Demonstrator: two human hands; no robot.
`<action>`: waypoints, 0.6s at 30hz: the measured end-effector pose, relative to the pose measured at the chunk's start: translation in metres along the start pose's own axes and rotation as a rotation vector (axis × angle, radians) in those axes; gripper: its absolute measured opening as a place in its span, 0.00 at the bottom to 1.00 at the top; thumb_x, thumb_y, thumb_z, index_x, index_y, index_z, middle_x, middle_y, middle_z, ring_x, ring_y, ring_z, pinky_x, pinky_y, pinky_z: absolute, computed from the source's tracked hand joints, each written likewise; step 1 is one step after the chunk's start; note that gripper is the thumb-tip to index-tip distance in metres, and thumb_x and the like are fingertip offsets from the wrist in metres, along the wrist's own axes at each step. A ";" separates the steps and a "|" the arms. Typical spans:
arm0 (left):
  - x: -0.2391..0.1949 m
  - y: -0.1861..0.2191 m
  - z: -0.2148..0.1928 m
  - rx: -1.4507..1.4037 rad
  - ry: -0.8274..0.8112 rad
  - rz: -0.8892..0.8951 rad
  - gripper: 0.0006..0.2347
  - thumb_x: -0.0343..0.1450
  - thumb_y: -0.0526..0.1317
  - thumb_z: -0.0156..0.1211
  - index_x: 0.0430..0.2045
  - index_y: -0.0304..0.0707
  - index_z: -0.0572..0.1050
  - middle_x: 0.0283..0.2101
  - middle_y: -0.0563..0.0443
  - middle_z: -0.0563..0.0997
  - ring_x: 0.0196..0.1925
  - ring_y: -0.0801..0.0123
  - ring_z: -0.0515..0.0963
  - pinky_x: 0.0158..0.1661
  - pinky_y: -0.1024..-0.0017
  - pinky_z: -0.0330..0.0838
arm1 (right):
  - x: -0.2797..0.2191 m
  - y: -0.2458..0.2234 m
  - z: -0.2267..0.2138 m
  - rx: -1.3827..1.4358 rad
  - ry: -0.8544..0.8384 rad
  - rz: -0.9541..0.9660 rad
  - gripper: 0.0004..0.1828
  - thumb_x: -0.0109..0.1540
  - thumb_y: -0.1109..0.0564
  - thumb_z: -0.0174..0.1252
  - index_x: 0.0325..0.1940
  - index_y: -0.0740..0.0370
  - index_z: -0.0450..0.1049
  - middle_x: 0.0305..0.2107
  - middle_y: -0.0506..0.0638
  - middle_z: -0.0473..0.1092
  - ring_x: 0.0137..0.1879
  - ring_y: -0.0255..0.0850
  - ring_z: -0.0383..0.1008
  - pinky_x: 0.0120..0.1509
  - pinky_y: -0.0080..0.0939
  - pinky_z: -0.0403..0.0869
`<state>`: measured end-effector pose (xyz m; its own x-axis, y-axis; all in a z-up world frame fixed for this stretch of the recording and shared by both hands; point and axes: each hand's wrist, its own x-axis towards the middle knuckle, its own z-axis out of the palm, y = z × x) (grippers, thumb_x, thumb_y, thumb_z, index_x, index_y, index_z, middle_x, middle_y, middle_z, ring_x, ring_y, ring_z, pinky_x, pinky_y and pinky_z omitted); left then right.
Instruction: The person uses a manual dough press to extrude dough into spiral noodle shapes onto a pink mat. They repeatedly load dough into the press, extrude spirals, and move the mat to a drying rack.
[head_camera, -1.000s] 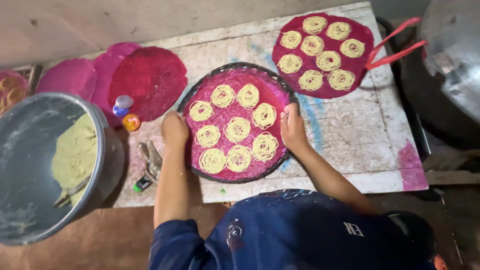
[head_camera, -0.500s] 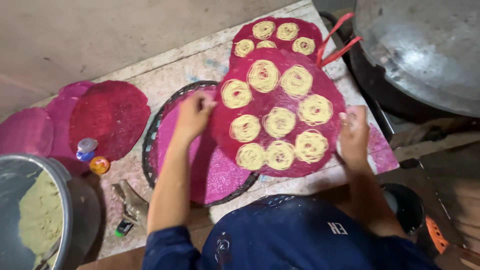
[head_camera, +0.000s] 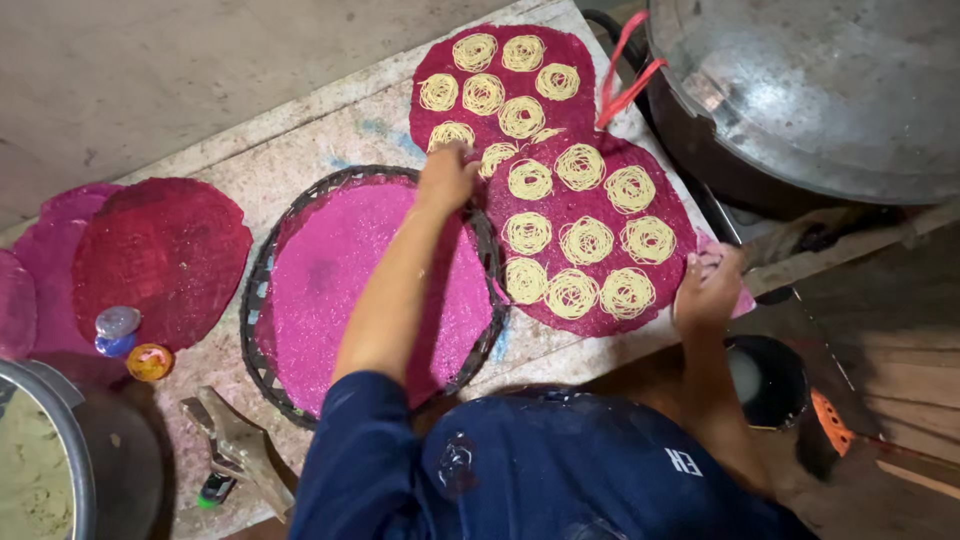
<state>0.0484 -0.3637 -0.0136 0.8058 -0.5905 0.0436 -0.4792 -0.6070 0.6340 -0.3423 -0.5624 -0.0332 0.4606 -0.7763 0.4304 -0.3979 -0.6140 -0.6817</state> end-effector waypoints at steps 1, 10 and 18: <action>-0.013 -0.007 -0.016 -0.025 0.028 -0.018 0.11 0.69 0.40 0.67 0.40 0.34 0.77 0.43 0.36 0.79 0.46 0.49 0.79 0.49 0.59 0.72 | -0.005 0.002 0.001 0.052 -0.004 0.013 0.12 0.68 0.66 0.58 0.55 0.68 0.66 0.41 0.59 0.71 0.44 0.47 0.73 0.51 0.43 0.73; -0.242 -0.136 -0.166 0.202 0.598 -0.242 0.15 0.69 0.38 0.70 0.48 0.33 0.76 0.48 0.33 0.78 0.53 0.43 0.74 0.55 0.53 0.67 | -0.063 -0.082 0.063 0.718 -1.073 0.408 0.25 0.64 0.60 0.47 0.67 0.61 0.61 0.43 0.49 0.77 0.39 0.39 0.79 0.45 0.37 0.77; -0.397 -0.162 -0.132 -0.687 0.545 -0.956 0.25 0.70 0.42 0.68 0.58 0.27 0.68 0.53 0.36 0.79 0.51 0.57 0.77 0.52 0.62 0.71 | -0.095 -0.162 0.127 1.295 -1.205 0.905 0.13 0.71 0.55 0.55 0.56 0.66 0.68 0.42 0.56 0.72 0.47 0.46 0.76 0.53 0.50 0.76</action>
